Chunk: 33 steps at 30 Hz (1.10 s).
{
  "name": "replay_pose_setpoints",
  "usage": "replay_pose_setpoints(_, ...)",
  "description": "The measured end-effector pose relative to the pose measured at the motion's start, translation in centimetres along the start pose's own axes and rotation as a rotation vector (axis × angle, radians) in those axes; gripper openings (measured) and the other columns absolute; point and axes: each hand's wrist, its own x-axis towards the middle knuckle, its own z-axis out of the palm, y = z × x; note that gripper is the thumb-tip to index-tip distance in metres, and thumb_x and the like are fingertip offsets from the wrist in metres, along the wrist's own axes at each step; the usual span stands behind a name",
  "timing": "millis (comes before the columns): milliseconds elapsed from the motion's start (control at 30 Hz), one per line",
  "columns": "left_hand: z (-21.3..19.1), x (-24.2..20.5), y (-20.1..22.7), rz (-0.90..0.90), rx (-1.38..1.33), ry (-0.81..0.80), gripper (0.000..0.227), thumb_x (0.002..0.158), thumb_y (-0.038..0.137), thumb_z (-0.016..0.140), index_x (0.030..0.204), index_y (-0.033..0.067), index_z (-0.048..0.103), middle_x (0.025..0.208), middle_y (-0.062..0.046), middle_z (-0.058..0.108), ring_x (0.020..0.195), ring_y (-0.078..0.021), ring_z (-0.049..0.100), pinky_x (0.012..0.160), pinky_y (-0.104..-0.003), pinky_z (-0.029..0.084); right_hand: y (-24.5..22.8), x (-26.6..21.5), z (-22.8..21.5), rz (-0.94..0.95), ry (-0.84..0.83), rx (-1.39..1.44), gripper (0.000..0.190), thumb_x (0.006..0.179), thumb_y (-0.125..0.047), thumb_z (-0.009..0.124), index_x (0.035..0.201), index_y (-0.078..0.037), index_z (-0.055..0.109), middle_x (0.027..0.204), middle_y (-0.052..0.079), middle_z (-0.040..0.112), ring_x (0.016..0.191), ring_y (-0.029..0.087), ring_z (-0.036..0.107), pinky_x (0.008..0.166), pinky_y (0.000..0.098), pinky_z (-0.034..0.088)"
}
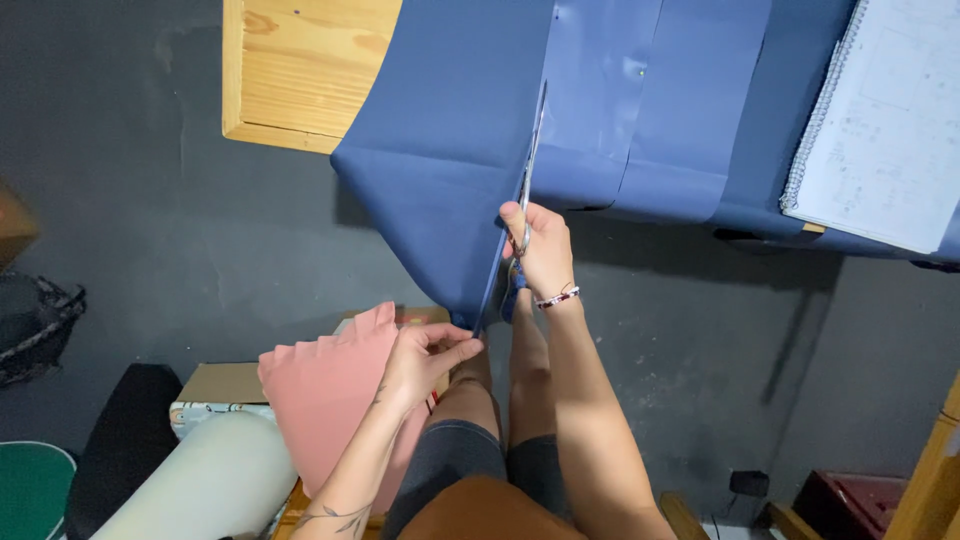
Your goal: The person cuts a large piece of blue fabric using scissors, following a pattern on a notebook. They also handle a water bottle and a measuring tape during the process.
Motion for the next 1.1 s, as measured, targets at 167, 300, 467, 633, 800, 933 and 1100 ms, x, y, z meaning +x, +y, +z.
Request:
replay_pose_setpoints(167, 0.1, 0.5, -2.3, 0.015, 0.033, 0.000, 0.018, 0.077, 0.018, 0.091, 0.092, 0.0092, 0.085, 0.070, -0.002, 0.077, 0.067, -0.0070, 0.063, 0.068, -0.024, 0.052, 0.4, 0.3, -0.1, -0.018, 0.013, -0.028, 0.064, 0.094, -0.061, 0.068, 0.049, -0.016, 0.061, 0.042, 0.000, 0.054, 0.047, 0.017, 0.052, 0.060, 0.0262, 0.044)
replay_pose_setpoints(300, 0.3, -0.2, 1.2, 0.040, 0.049, 0.004, 0.016, 0.078, 0.014, 0.089, 0.093, 0.0102, 0.084, 0.073, -0.001, 0.079, 0.069, -0.0062, 0.065, 0.071, -0.024, 0.053, -0.5, 0.0, -0.3, -0.020, 0.009, -0.011, 0.065, 0.092, -0.062, 0.070, 0.048, -0.016, 0.059, 0.041, -0.001, 0.052, 0.047, 0.014, 0.049, 0.057, 0.0249, 0.041)
replay_pose_setpoints(467, 0.1, -0.8, 3.2, -0.016, 0.021, 0.016, 0.018, 0.076, 0.016, 0.091, 0.093, 0.0119, 0.085, 0.072, -0.002, 0.079, 0.071, -0.0064, 0.065, 0.072, -0.025, 0.054, -2.2, 0.7, -1.3, -0.018, -0.020, -0.043, 0.066, 0.093, -0.068, 0.064, 0.050, -0.018, 0.063, 0.044, -0.001, 0.055, 0.048, 0.014, 0.050, 0.056, 0.0253, 0.041)
replay_pose_setpoints(633, 0.6, -1.1, 3.4, -0.051, 0.045, 0.006, 0.017, 0.075, 0.016, 0.090, 0.091, 0.0139, 0.086, 0.074, -0.004, 0.080, 0.071, -0.0081, 0.067, 0.071, -0.028, 0.054, -3.3, 2.3, -2.1, -0.010, -0.048, -0.035, 0.071, 0.093, -0.074, 0.057, 0.052, -0.017, 0.064, 0.043, -0.001, 0.053, 0.048, 0.012, 0.051, 0.055, 0.0242, 0.040)
replay_pose_setpoints(800, 0.8, -0.7, 1.8, -0.152, -0.070, 0.012, 0.020, 0.075, 0.017, 0.093, 0.093, 0.0107, 0.086, 0.075, -0.002, 0.080, 0.072, -0.0079, 0.066, 0.071, -0.024, 0.054, -3.6, 1.9, -1.8, -0.004, -0.046, -0.009, 0.066, 0.095, -0.063, 0.064, 0.050, -0.015, 0.061, 0.043, 0.001, 0.053, 0.049, 0.016, 0.049, 0.056, 0.0267, 0.041)
replay_pose_setpoints(933, 0.3, -1.0, 1.8, -0.196, -0.072, 0.030, 0.020, 0.074, 0.015, 0.093, 0.092, 0.0096, 0.085, 0.075, -0.002, 0.080, 0.071, -0.0083, 0.066, 0.069, -0.024, 0.054, -2.6, 2.3, -1.2, 0.005, -0.042, 0.008, 0.067, 0.094, -0.063, 0.068, 0.048, -0.014, 0.059, 0.042, 0.001, 0.052, 0.048, 0.015, 0.047, 0.055, 0.0262, 0.039)
replay_pose_setpoints(1100, -0.1, -1.3, 4.5, -0.242, -0.008, 0.032, 0.017, 0.075, 0.013, 0.091, 0.091, 0.0085, 0.086, 0.076, -0.004, 0.081, 0.071, -0.0082, 0.067, 0.069, -0.025, 0.057, -3.1, 2.5, -1.7, 0.044, -0.056, -0.003, 0.063, 0.092, -0.062, 0.069, 0.050, -0.017, 0.061, 0.042, -0.001, 0.055, 0.047, 0.012, 0.047, 0.053, 0.0241, 0.038)
